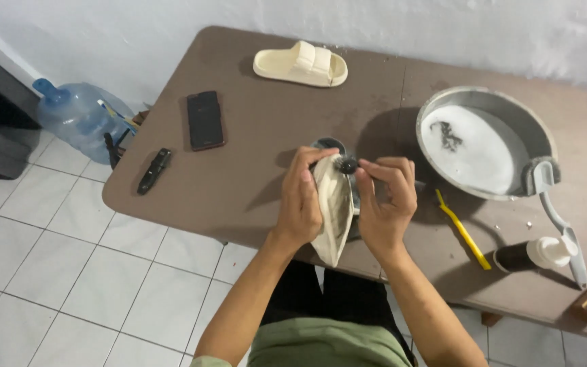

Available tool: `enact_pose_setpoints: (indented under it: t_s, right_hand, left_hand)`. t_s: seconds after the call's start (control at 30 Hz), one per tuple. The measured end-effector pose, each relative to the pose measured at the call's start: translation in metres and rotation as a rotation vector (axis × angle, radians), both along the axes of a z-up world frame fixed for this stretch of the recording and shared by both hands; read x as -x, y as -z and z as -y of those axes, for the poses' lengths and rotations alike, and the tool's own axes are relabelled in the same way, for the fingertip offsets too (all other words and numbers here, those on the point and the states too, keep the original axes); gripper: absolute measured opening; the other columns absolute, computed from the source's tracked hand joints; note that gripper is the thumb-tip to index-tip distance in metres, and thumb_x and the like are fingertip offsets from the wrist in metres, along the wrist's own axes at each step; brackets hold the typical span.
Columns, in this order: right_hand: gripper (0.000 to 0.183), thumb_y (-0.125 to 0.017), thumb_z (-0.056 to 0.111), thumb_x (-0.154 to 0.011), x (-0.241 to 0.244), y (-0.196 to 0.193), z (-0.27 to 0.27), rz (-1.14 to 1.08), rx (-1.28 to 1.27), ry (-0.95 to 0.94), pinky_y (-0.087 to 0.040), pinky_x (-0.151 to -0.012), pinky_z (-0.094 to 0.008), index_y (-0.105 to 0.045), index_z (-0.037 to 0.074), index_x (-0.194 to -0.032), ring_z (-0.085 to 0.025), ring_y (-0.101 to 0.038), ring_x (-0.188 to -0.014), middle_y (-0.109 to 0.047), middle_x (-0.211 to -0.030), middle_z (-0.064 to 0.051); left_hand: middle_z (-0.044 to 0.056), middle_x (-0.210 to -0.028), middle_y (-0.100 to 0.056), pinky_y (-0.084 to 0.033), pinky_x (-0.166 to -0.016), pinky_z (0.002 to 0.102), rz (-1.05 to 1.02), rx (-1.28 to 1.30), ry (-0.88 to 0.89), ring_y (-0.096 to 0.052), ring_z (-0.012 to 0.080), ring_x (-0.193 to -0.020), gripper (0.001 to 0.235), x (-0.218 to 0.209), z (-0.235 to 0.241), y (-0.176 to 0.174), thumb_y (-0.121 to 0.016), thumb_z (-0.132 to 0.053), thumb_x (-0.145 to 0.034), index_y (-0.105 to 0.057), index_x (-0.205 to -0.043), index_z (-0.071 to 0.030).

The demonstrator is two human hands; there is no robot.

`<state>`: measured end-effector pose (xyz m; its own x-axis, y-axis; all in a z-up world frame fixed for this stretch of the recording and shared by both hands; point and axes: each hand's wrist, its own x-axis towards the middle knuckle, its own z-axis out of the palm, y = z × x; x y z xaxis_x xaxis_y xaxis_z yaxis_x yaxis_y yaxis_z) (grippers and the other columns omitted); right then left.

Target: The person scrubs a white slipper with a brush dipped in soapy water, focusing on the sole and edges. They wipe the slipper with a cloth and continue scrubbing different areas of the sole and upper part.

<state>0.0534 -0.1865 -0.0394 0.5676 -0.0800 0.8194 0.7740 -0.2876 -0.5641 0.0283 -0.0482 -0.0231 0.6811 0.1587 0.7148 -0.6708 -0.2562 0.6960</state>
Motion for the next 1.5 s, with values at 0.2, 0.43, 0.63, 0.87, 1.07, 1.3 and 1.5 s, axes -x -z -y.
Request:
enact_pose_setpoints:
  t_s: [0.2, 0.43, 0.63, 0.87, 1.07, 1.3, 1.5]
  right_hand:
    - [0.006, -0.072, 0.004, -0.098, 0.003, 0.034, 0.001, -0.146, -0.018, -0.037, -0.048, -0.074, -0.033, -0.069, 0.0, -0.094, -0.023, -0.06, -0.084, -0.06, -0.083, -0.009]
    - [0.009, -0.071, 0.003, -0.1, 0.011, 0.005, -0.005, -0.108, -0.071, -0.078, -0.05, -0.077, -0.033, -0.067, -0.002, -0.095, -0.023, -0.059, -0.086, -0.058, -0.085, -0.011]
    - [0.007, -0.071, 0.006, -0.1, 0.014, 0.004, -0.002, -0.189, -0.046, -0.04, -0.053, -0.076, -0.032, -0.069, 0.0, -0.097, -0.026, -0.065, -0.088, -0.063, -0.088, -0.011]
    - [0.006, -0.069, 0.004, -0.1, 0.011, 0.021, 0.006, -0.218, -0.044, -0.087, -0.052, -0.073, -0.036, -0.069, -0.001, -0.095, -0.027, -0.065, -0.084, -0.065, -0.085, -0.014]
    - [0.006, -0.069, 0.003, -0.1, 0.015, 0.001, 0.009, -0.169, -0.021, -0.103, -0.049, -0.073, -0.033, -0.068, 0.0, -0.095, -0.024, -0.062, -0.083, -0.064, -0.085, -0.012]
    - [0.005, -0.078, 0.008, -0.091, 0.017, 0.018, 0.023, 0.065, 0.165, -0.094, -0.046, -0.076, -0.036, -0.077, 0.007, -0.096, -0.025, -0.052, -0.081, -0.06, -0.088, -0.008]
    - [0.005, -0.077, 0.001, -0.092, -0.027, 0.019, 0.04, 0.204, 0.208, -0.064, -0.046, -0.075, -0.038, -0.077, 0.004, -0.095, -0.028, -0.052, -0.081, -0.06, -0.088, -0.011]
  left_hand:
    - [0.011, -0.096, -0.059, -0.05, -0.086, 0.038, -0.002, 0.003, -0.036, -0.06, 0.0244, -0.089, 0.057, 0.003, -0.007, 0.01, -0.014, -0.028, -0.106, -0.062, -0.12, -0.001]
    - [0.012, -0.099, -0.06, -0.051, -0.089, 0.04, 0.021, -0.04, -0.049, -0.062, 0.0281, -0.094, 0.056, 0.007, -0.003, -0.002, -0.016, -0.031, -0.108, -0.061, -0.122, -0.001]
    - [0.011, -0.095, -0.058, -0.051, -0.083, 0.038, -0.016, -0.039, -0.033, -0.059, 0.0253, -0.086, 0.059, 0.008, -0.002, -0.002, -0.014, -0.033, -0.107, -0.062, -0.122, -0.001]
    - [0.009, -0.096, -0.058, -0.05, -0.079, 0.036, 0.027, -0.044, -0.028, -0.058, 0.022, -0.084, 0.058, 0.008, -0.005, -0.001, -0.016, -0.032, -0.107, -0.063, -0.121, -0.003]
    - [0.01, -0.099, -0.06, -0.051, -0.081, 0.038, 0.032, -0.06, 0.007, -0.061, 0.0242, -0.088, 0.055, 0.012, 0.001, -0.006, -0.018, -0.031, -0.108, -0.063, -0.123, -0.003]
    - [0.015, -0.104, -0.061, -0.05, -0.089, 0.041, 0.042, -0.036, 0.043, -0.062, 0.0301, -0.097, 0.059, 0.003, -0.004, -0.004, -0.016, -0.035, -0.109, -0.062, -0.123, -0.002]
    - [0.011, -0.102, -0.061, -0.049, -0.089, 0.038, -0.006, -0.015, 0.076, -0.06, 0.0243, -0.094, 0.057, 0.002, 0.0, -0.004, -0.017, -0.033, -0.108, -0.064, -0.123, -0.004]
